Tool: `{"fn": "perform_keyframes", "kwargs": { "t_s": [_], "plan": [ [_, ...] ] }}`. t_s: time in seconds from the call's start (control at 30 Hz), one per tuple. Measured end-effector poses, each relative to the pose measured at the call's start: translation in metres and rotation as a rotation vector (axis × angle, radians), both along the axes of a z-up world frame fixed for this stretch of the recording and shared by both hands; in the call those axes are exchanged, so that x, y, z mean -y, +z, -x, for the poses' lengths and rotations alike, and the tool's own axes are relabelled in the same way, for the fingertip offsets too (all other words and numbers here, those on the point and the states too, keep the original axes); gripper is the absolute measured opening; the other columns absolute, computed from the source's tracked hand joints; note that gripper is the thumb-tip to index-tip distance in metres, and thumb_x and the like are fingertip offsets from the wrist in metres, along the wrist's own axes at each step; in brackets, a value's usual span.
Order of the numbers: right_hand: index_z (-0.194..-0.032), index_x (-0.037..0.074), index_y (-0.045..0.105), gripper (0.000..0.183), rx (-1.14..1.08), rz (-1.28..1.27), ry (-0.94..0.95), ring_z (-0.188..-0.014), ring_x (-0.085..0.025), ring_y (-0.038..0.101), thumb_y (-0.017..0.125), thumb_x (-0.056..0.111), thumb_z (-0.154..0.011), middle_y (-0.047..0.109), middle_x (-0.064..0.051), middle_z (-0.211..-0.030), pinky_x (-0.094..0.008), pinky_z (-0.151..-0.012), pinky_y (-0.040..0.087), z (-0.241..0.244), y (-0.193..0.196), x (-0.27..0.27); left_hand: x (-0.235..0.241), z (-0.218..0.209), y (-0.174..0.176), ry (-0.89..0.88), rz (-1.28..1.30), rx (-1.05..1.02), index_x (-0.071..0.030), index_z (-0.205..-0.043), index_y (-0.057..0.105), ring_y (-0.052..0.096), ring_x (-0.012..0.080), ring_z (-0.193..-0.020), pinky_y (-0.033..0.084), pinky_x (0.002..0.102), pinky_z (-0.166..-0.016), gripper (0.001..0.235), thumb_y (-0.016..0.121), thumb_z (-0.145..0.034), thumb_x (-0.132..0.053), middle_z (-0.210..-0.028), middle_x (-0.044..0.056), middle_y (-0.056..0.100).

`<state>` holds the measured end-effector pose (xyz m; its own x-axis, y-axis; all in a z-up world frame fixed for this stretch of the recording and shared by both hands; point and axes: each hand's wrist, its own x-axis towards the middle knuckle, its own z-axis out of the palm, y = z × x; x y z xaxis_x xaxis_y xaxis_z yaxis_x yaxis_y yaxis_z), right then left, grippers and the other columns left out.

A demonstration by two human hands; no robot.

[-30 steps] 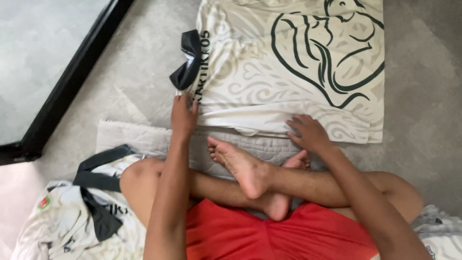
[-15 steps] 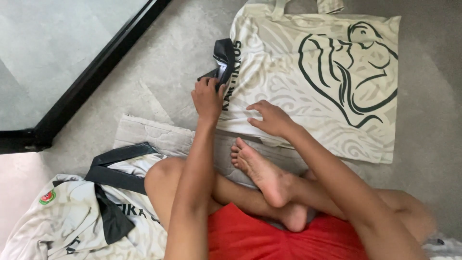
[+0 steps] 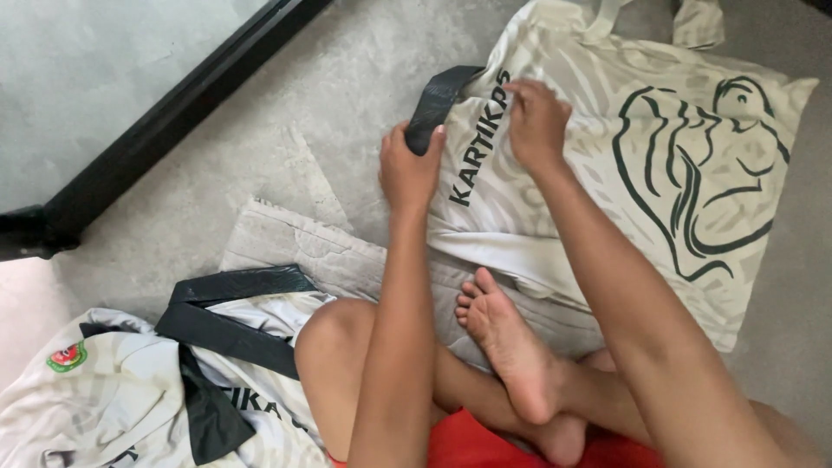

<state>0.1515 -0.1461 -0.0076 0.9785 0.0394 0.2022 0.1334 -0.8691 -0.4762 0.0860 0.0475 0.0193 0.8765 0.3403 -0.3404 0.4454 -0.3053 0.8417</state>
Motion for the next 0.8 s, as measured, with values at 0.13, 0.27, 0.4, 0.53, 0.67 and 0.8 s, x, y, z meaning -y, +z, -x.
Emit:
{"fn": "perform_keyframes", "kwargs": {
  "t_s": [0.13,0.27,0.4,0.53,0.67,0.8],
  "plan": [
    [-0.108,0.017,0.066,0.038,0.023,0.157,0.091,-0.107,-0.026,0.049,0.048,-0.005,-0.083,0.06,-0.006,-0.116,-0.04,-0.084,0.023,-0.039,0.024,-0.006,0.008,-0.006,-0.011,0.078,-0.07,0.152,-0.014,-0.097,0.06,0.054,0.0252,-0.101,0.038,0.044,-0.084,0.039,0.056,-0.076,-0.047,-0.1,0.004,0.061],
    [-0.121,0.019,0.06,0.042,-0.156,0.365,0.441,-0.102,-0.027,0.049,0.053,-0.004,-0.086,0.059,-0.003,-0.099,-0.045,-0.095,0.014,-0.075,0.029,-0.015,0.004,-0.018,0.0,0.013,0.089,0.108,-0.018,-0.089,0.059,0.06,0.0198,-0.094,0.033,0.039,-0.09,0.033,0.052,-0.078,-0.048,-0.092,-0.002,0.066],
    [-0.12,0.018,0.059,0.048,-0.669,0.383,0.511,-0.104,-0.028,0.056,0.059,0.003,-0.075,0.062,-0.006,-0.114,-0.037,-0.085,0.04,-0.095,0.045,-0.033,0.003,-0.019,-0.008,0.049,0.134,0.087,-0.016,-0.084,0.059,0.065,0.0197,-0.079,0.04,0.034,-0.081,0.023,0.051,-0.084,-0.038,-0.081,-0.002,0.068],
    [-0.132,0.016,0.048,0.057,-0.845,0.386,0.371,-0.105,-0.031,0.05,0.068,0.02,-0.078,0.059,-0.004,-0.118,-0.043,-0.084,0.038,-0.088,0.08,-0.065,0.001,-0.018,-0.005,0.146,0.242,0.115,-0.015,-0.084,0.058,0.063,0.0183,-0.073,0.045,0.032,-0.063,0.022,0.052,-0.084,-0.035,-0.079,0.001,0.066],
    [-0.101,0.016,0.063,0.033,-0.359,0.353,0.399,-0.084,-0.025,0.059,0.062,0.009,-0.07,0.064,-0.001,-0.093,-0.04,-0.07,0.04,-0.098,0.037,-0.041,0.001,-0.018,-0.003,0.199,0.299,0.184,-0.013,-0.083,0.058,0.059,0.0133,-0.074,0.045,0.028,-0.067,0.017,0.054,-0.084,-0.03,-0.078,-0.001,0.063],
    [-0.118,0.002,0.059,0.049,0.048,0.2,0.51,-0.1,-0.033,0.055,0.069,0.01,-0.071,0.057,-0.015,-0.112,-0.041,-0.083,0.041,-0.091,0.024,-0.03,0.0,-0.013,-0.002,0.238,0.045,0.172,-0.015,-0.101,0.054,0.057,0.0165,-0.09,0.048,0.032,-0.07,0.022,0.058,-0.083,-0.027,-0.099,0.001,0.058]
  ]
}}
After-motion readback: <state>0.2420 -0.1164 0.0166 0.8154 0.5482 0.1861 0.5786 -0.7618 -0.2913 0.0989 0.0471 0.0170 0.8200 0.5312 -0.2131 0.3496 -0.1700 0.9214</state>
